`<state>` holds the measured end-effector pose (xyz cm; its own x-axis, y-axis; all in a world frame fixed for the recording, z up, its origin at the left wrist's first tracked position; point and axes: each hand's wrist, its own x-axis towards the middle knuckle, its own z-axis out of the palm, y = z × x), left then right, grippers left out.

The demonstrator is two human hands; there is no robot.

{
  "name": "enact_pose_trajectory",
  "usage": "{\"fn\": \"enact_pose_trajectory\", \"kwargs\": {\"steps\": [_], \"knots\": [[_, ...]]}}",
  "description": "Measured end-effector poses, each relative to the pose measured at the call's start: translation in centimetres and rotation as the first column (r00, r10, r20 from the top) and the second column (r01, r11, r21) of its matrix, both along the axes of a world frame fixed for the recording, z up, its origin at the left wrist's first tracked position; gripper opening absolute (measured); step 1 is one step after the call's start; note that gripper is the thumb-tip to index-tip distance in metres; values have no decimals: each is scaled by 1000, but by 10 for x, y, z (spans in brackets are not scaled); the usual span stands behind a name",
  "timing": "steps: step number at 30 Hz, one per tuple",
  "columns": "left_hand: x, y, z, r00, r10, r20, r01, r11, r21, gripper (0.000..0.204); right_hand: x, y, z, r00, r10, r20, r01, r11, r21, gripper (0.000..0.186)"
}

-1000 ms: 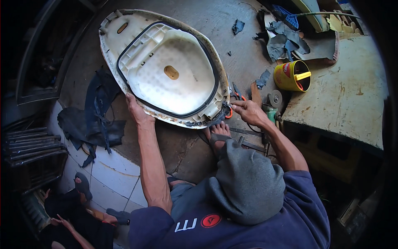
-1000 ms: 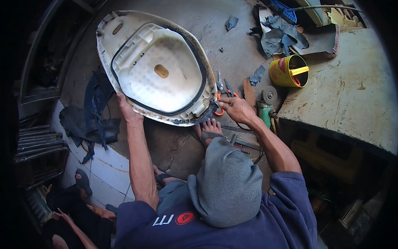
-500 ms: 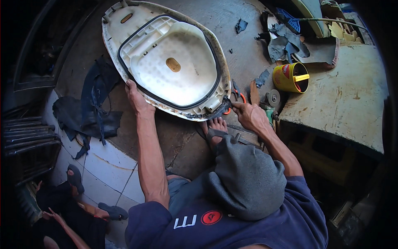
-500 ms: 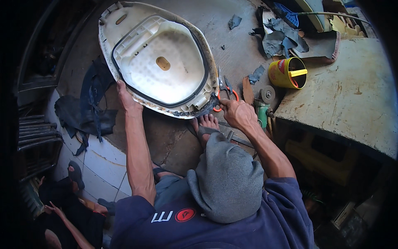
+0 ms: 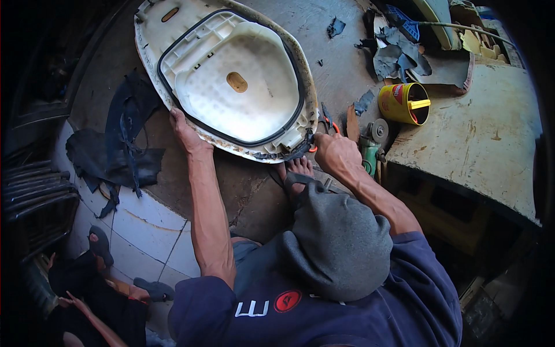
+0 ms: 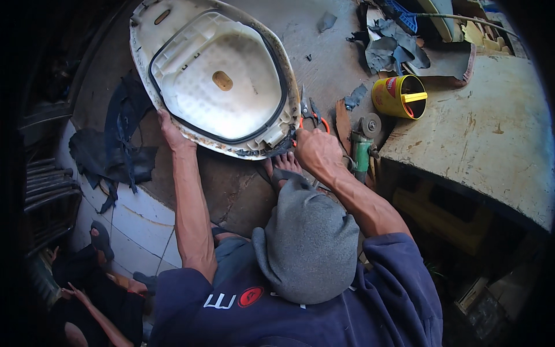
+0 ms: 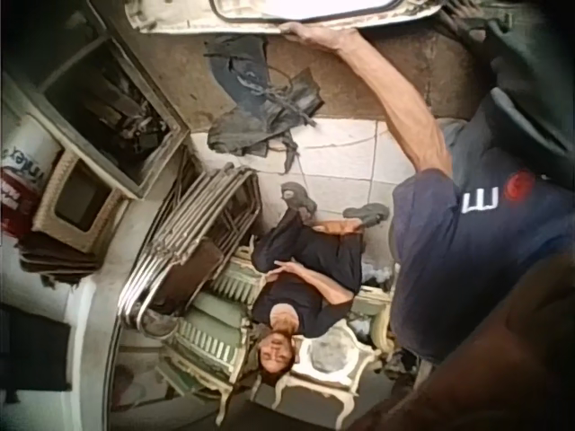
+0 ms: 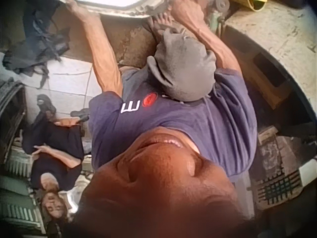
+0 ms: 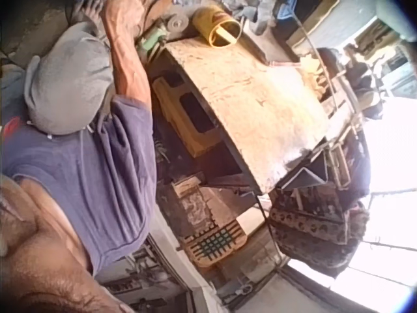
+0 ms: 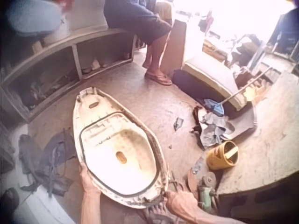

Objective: The person reupholsters a scooter seat by prying off the old blue vinyl covering and staples from the plastic seat frame using pliers and a blade, working on the floor of a workshop.

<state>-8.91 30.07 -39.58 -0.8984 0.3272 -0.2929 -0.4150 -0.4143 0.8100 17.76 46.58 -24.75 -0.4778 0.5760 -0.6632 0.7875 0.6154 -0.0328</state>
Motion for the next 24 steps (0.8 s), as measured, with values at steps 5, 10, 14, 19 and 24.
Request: {"fn": "enact_pose_trajectory", "kwargs": {"steps": [5,10,14,19,24], "knots": [[6,7,1,998,10,54,-12,999,49,56,42,9,-59,797,-469,-381,383,880,-282,40],[13,5,16,997,-3,83,-3,998,69,53,27,4,3,987,-150,-53,143,984,-105,35],[14,2,26,996,8,90,-9,1000,6,52,20,0,8,996,-92,-12,90,990,-108,35],[11,11,21,991,86,102,-87,996,3,50,36,8,-37,875,-461,-149,372,836,-403,38],[14,16,39,990,118,80,-114,992,-57,47,55,-6,-39,865,-379,-328,306,918,-251,37]]}}
